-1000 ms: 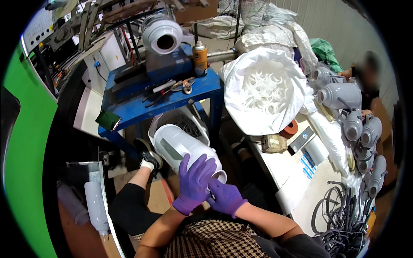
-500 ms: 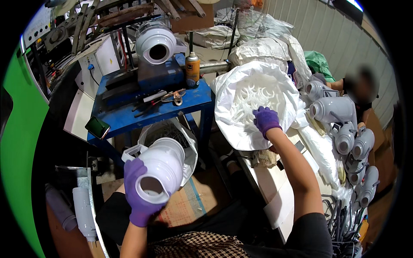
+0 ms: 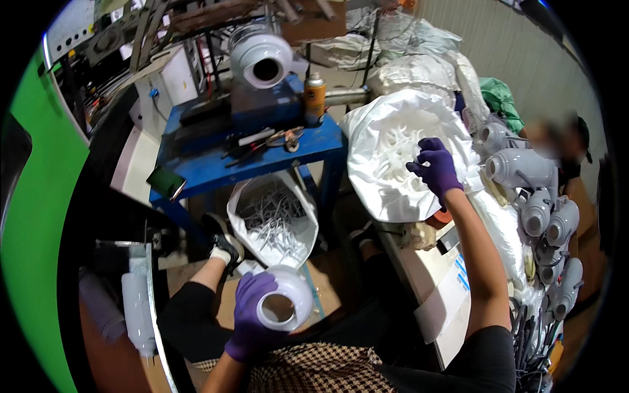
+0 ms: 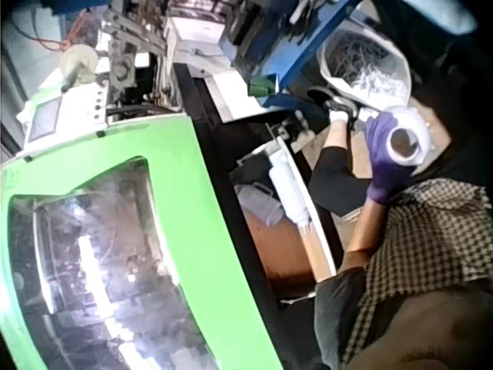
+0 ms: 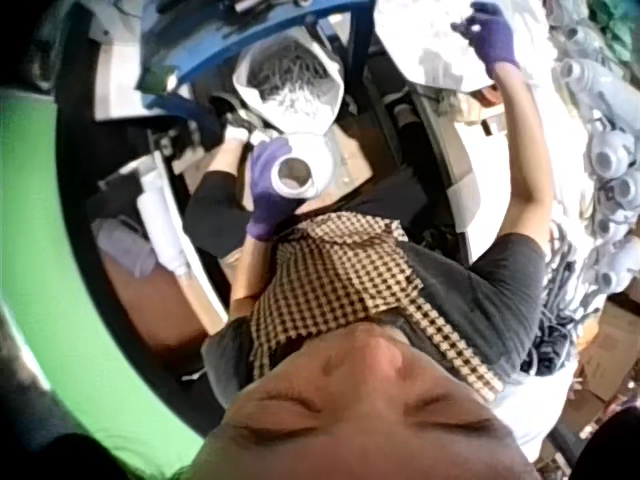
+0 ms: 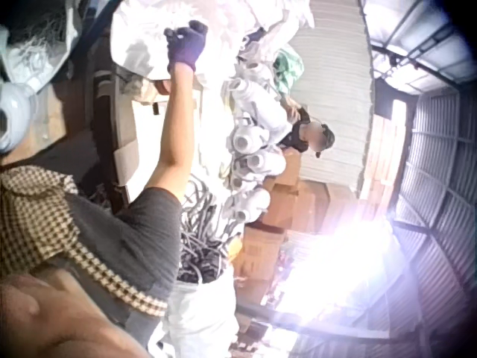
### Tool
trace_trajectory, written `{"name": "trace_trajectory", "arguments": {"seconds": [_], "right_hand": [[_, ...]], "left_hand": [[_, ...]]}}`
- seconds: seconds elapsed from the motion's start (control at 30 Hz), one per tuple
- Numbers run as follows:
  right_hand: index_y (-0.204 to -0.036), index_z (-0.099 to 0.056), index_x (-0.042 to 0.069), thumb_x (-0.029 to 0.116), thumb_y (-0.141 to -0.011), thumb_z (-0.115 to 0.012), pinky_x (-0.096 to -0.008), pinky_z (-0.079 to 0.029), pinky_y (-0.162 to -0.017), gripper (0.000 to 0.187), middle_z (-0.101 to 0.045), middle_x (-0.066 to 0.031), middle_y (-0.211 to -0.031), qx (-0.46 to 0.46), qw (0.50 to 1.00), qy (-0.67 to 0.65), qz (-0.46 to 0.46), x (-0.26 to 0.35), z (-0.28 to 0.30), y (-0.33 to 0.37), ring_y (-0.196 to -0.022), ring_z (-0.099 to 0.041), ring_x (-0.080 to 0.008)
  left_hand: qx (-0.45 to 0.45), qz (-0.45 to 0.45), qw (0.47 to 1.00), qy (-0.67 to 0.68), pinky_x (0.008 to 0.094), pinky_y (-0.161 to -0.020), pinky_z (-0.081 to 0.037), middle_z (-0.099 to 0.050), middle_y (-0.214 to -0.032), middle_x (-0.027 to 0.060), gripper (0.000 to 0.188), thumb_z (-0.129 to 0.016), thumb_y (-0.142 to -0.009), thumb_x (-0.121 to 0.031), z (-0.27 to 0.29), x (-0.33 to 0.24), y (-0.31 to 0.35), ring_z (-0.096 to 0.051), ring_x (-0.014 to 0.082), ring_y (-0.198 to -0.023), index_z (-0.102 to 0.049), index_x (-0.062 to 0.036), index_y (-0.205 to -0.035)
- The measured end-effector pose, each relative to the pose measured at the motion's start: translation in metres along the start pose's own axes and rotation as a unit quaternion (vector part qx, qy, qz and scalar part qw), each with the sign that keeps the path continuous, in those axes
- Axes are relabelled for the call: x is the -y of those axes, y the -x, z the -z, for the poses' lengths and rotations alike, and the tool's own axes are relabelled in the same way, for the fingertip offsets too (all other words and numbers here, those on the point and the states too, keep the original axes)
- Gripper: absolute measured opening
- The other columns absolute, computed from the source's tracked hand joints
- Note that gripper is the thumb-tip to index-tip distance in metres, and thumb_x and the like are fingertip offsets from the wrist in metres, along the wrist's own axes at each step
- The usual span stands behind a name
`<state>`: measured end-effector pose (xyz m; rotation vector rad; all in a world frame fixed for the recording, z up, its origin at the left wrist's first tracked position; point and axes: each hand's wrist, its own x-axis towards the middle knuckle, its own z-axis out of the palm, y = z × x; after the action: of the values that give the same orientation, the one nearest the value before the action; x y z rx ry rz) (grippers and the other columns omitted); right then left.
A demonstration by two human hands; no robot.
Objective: The person assembles white plastic sprayers by attaching grey handles and nozzles to the bottles. They repeatedly pick up bottles, attach components, and place the finished units on a nearby table.
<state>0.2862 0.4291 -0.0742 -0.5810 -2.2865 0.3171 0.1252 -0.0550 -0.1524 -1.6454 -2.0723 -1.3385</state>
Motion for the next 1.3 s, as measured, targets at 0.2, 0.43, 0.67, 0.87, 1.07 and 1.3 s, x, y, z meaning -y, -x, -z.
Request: {"name": "trace_trajectory", "arguments": {"seconds": [0.2,0.43,0.67,0.87,1.07,1.3], "right_hand": [[-0.089,-0.074,0.004,0.015,-0.081,-0.084,-0.0348,-0.055,-0.075,0.017,-0.072,-0.0079,-0.087,0.216,0.92,-0.325,0.022,0.195,-0.017,0.109,-0.083,-0.069,-0.02],[-0.093,-0.074,0.009,0.0,-0.077,-0.07,-0.0363,-0.057,-0.067,0.019,-0.072,-0.0127,-0.09,0.21,0.895,-0.376,0.114,0.272,-0.076,0.183,-0.077,-0.071,-0.0322],[-0.087,-0.07,0.008,0.008,-0.075,-0.067,-0.0427,-0.055,-0.066,0.013,-0.066,-0.0091,-0.083,0.324,0.936,-0.119,0.068,0.284,-0.079,0.188,-0.078,-0.068,-0.0323],[-0.086,-0.07,0.008,0.011,-0.076,-0.068,-0.0421,-0.055,-0.068,0.01,-0.068,-0.0099,-0.086,0.322,0.937,-0.109,0.078,0.27,-0.092,0.203,-0.08,-0.069,-0.0317],[-0.113,-0.067,0.006,0.008,-0.08,-0.067,-0.048,-0.052,-0.092,0.033,-0.067,-0.0209,-0.113,0.431,0.856,-0.282,0.044,0.246,-0.096,0.223,-0.107,-0.065,-0.0425],[-0.129,-0.067,0.006,0.006,-0.088,-0.07,-0.0401,-0.053,-0.096,0.041,-0.069,-0.0169,-0.123,0.276,0.88,-0.387,0.012,0.215,-0.02,0.242,-0.115,-0.066,-0.0319]], "left_hand": [[0.018,-0.011,1.0,0.021,0.0516,-0.103,-0.046,-0.064,-0.126,0.0202,0.067,-0.091,-0.07,-0.028,0.005,0.006,0.0,-0.061,0.0414,-0.117,-0.061,0.0008,-0.123],[0.064,0.0,0.997,0.032,0.0509,-0.107,-0.044,-0.063,-0.127,0.0177,0.067,-0.089,-0.066,-0.028,-0.003,0.001,-0.007,-0.059,0.0391,-0.121,-0.063,-0.0014,-0.122],[0.092,0.015,0.996,-0.015,0.0532,-0.117,-0.035,-0.063,-0.134,0.0124,0.055,-0.08,-0.069,-0.022,-0.023,-0.006,-0.001,-0.056,0.0321,-0.13,-0.066,-0.0044,-0.119],[0.096,0.012,0.995,-0.028,0.0542,-0.115,-0.036,-0.064,-0.132,0.0127,0.053,-0.08,-0.072,-0.024,-0.026,-0.012,-0.006,-0.057,0.0331,-0.129,-0.067,-0.0038,-0.119],[0.098,-0.011,0.994,-0.037,0.053,-0.106,-0.044,-0.068,-0.115,0.0195,0.052,-0.081,-0.074,-0.034,-0.045,-0.018,0.001,-0.064,0.0394,-0.112,-0.067,-0.0015,-0.111],[0.173,-0.027,0.983,0.046,0.0507,-0.1,-0.045,-0.069,-0.103,0.0136,0.047,-0.087,-0.069,-0.032,-0.044,-0.02,0.005,-0.066,0.0364,-0.1,-0.067,-0.0053,-0.102]]}}
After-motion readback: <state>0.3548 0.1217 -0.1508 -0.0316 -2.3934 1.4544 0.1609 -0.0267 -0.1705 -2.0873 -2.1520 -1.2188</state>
